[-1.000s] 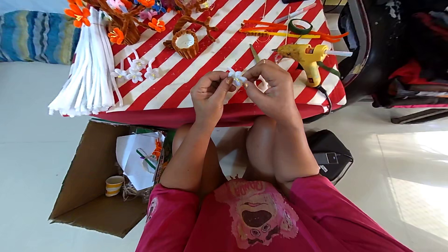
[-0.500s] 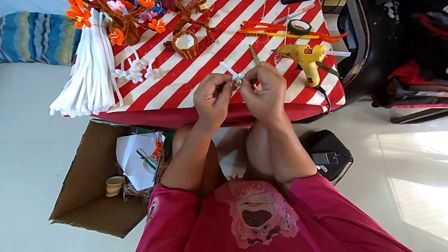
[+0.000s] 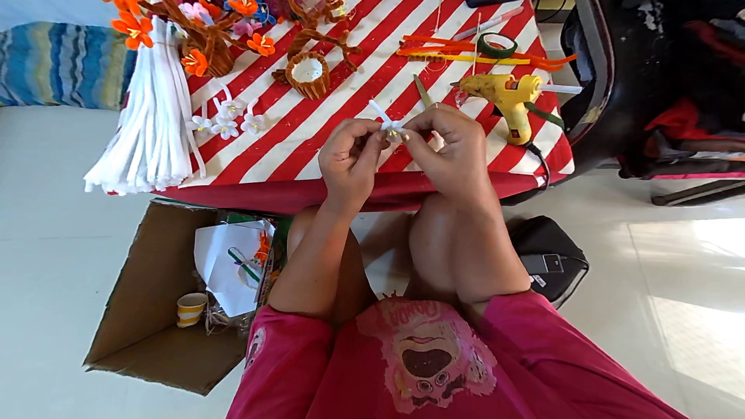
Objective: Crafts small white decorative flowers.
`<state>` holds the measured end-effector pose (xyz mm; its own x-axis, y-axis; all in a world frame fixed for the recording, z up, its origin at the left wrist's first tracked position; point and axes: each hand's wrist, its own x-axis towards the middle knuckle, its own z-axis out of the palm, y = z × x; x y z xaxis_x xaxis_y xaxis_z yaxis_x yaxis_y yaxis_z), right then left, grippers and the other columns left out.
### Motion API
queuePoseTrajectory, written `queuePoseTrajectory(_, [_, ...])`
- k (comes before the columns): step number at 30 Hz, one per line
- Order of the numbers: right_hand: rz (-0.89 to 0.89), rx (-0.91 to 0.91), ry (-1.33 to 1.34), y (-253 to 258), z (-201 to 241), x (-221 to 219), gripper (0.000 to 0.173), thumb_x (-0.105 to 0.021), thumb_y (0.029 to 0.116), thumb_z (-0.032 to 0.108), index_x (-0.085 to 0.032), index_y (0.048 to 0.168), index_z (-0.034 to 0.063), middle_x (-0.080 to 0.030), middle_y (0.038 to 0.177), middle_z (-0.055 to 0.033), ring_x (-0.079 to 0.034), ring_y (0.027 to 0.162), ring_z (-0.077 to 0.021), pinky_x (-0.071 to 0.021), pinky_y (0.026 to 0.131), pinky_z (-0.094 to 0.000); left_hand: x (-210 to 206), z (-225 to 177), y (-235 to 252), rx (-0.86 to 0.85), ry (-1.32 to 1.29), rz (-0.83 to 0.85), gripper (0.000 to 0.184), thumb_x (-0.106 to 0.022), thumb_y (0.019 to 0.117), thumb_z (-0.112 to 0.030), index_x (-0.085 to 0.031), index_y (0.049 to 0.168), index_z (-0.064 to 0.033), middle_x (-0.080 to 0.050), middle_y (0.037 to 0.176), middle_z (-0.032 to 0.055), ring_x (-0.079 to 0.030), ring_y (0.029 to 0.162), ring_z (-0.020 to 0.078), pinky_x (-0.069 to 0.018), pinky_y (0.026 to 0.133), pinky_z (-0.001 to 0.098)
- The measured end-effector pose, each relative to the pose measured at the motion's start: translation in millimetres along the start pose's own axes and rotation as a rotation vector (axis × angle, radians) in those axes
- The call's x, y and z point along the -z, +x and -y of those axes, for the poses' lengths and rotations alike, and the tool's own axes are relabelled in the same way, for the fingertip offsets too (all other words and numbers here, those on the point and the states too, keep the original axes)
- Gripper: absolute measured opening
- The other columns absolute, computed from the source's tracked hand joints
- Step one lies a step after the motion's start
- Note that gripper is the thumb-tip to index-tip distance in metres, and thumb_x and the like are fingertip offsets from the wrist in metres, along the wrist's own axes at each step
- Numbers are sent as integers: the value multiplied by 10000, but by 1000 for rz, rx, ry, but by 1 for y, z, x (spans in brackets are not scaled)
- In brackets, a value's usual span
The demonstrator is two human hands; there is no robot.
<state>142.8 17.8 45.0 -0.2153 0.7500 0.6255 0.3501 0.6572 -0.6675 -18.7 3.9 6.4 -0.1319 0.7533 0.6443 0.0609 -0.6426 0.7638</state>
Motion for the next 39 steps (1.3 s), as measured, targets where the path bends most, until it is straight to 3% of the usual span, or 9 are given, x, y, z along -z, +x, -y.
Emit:
queuePoseTrajectory(4, [-40, -23, 39, 1, -9, 10, 264, -512, 1046, 100, -716, 932, -22, -687, 840, -42, -638, 798, -19, -536, 763, -190, 1, 11, 5, 63, -147, -20, 93, -624, 961, 33, -676, 1013, -24, -697, 911, -29, -694, 781, 64, -624, 738, 274])
queuePoseTrajectory(6, [-74, -56, 63, 1, -10, 10, 295, -452, 1081, 104, -697, 996, -36, -657, 755, 21, -597, 686, 32, -518, 676, -154, 0, 11, 6, 116, -236, -13, 121, -617, 962, 34, -678, 1017, -54, -715, 894, -41, -699, 776, 67, -620, 739, 277])
queuePoseTrajectory(10, [-105, -117, 174, 2, -12, 8, 304, -395, 1097, 93, -655, 1118, -63, -625, 673, 44, -613, 588, -8, -571, 598, -208, -1, 6, 6, 221, -367, -28, 142, -622, 958, 37, -686, 1017, -75, -729, 888, -29, -712, 766, 79, -626, 736, 280])
queuePoseTrajectory(15, [-163, -165, 481, 4, -14, 10, 274, -288, 1114, 141, -529, 990, 103, -594, 614, 85, -640, 561, -63, -604, 593, -283, -1, 8, 6, 220, -389, -43, 130, -617, 965, 37, -681, 1019, -62, -723, 889, -14, -705, 762, 85, -622, 728, 279])
queuePoseTrajectory(19, [-114, -237, 733, 6, -20, 14, 469, -182, 1118, 237, -617, 1010, 98, -747, 917, -19, -726, 783, -130, -615, 721, -321, 0, 9, 6, 223, -381, -51, 126, -614, 967, 35, -683, 1018, -58, -725, 896, -6, -706, 766, 88, -621, 735, 278])
queuePoseTrajectory(23, [-126, -254, 627, 7, -23, 14, 362, -297, 1084, 128, -635, 1161, 25, -663, 1002, 9, -673, 850, -92, -594, 836, -317, 0, 9, 7, 230, -390, -57, 134, -613, 966, 36, -685, 1015, -66, -727, 898, -10, -710, 776, 91, -622, 741, 282])
queuePoseTrajectory(29, [0, -73, 236, 5, -20, 6, 127, -554, 982, 27, -660, 1018, -34, -660, 942, -38, -625, 857, -23, -536, 794, -193, -2, 2, 1, 112, -78, 17, 101, -620, 979, 6, -665, 1059, -34, -660, 968, -8, -664, 802, 41, -597, 743, 215])
queuePoseTrajectory(32, [60, -4, 141, 4, -16, 6, 151, -581, 964, 20, -712, 1000, -44, -670, 923, -74, -623, 871, -44, -521, 816, -187, -3, 2, 1, -22, 102, 46, 64, -643, 959, 16, -666, 1015, 37, -635, 979, 66, -650, 830, 56, -582, 742, 196])
queuePoseTrajectory(39, [73, 37, 47, 3, -12, 9, 143, -604, 948, 61, -735, 929, 9, -682, 850, -46, -618, 829, -69, -491, 833, -279, -1, 3, 2, -86, 138, 79, 68, -634, 971, 2, -661, 1002, 56, -640, 966, 87, -647, 832, 63, -573, 747, 195])
